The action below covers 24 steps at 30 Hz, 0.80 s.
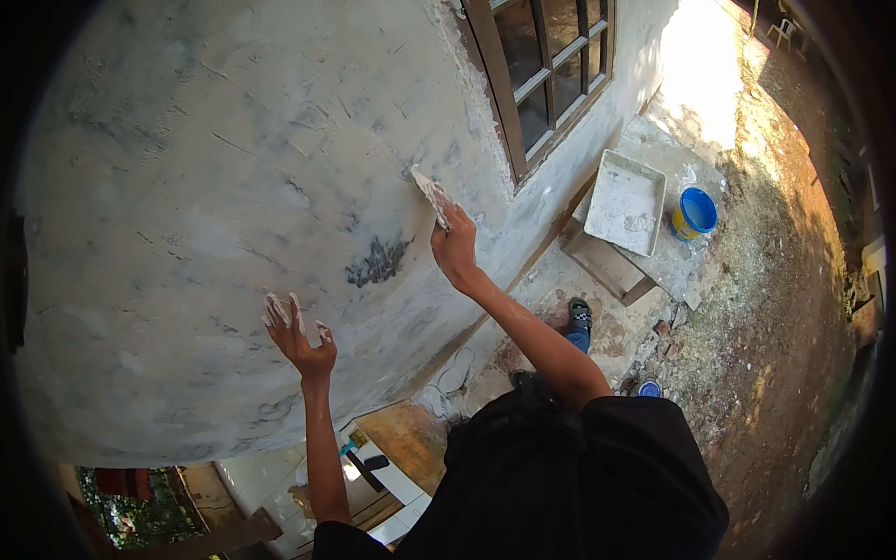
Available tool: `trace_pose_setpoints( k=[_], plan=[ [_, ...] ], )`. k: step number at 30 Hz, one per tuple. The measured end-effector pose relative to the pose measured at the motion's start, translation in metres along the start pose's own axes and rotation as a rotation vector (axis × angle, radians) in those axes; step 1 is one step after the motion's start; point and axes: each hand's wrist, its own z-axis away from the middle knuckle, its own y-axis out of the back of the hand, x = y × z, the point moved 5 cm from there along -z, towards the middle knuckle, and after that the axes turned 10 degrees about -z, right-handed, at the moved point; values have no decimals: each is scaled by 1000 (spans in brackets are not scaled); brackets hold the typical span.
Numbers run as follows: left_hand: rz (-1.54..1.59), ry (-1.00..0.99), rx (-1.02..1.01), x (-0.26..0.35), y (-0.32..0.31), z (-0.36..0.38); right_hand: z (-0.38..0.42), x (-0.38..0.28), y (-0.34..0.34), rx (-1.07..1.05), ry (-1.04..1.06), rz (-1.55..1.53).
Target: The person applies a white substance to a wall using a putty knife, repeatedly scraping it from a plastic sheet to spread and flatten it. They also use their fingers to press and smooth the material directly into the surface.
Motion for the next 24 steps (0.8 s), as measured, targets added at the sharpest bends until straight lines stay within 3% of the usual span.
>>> trace_pose_setpoints(
  k=[4, 5, 7, 10, 12, 13, 16, 19, 22, 24],
  plan=[
    [8, -6, 13, -1, -3, -1, 14, 5, -30, -8, 3, 96],
    [7, -5, 2, -1, -4, -1, 31, 10, -39, -106, -130, 57],
    [5, 7, 17, 0, -5, -3, 64, 2, -52, -101, 97, 30],
    [9, 2, 17, 2, -6, -4, 128, 24, -67, -439, -131, 11],
    [21, -12, 21, 5, -8, -8, 143, 22, -64, -512, -126, -21],
    [6, -15, 16, 6, -6, -9, 140, 28, -60, -504, -125, -19],
    [-13, 0, 15, 6, -3, -11, 79, 3, -16, -132, 5, -75],
    [-7, -1, 41, 7, -3, -11, 1, -22, 4, 57, -60, -60],
    [6, -15, 62, 8, -5, -13, -24, -35, -15, 30, 64, -39],
    [8, -13, 68, 8, -3, -12, 3, -28, -38, -61, -23, 13]
  ],
)
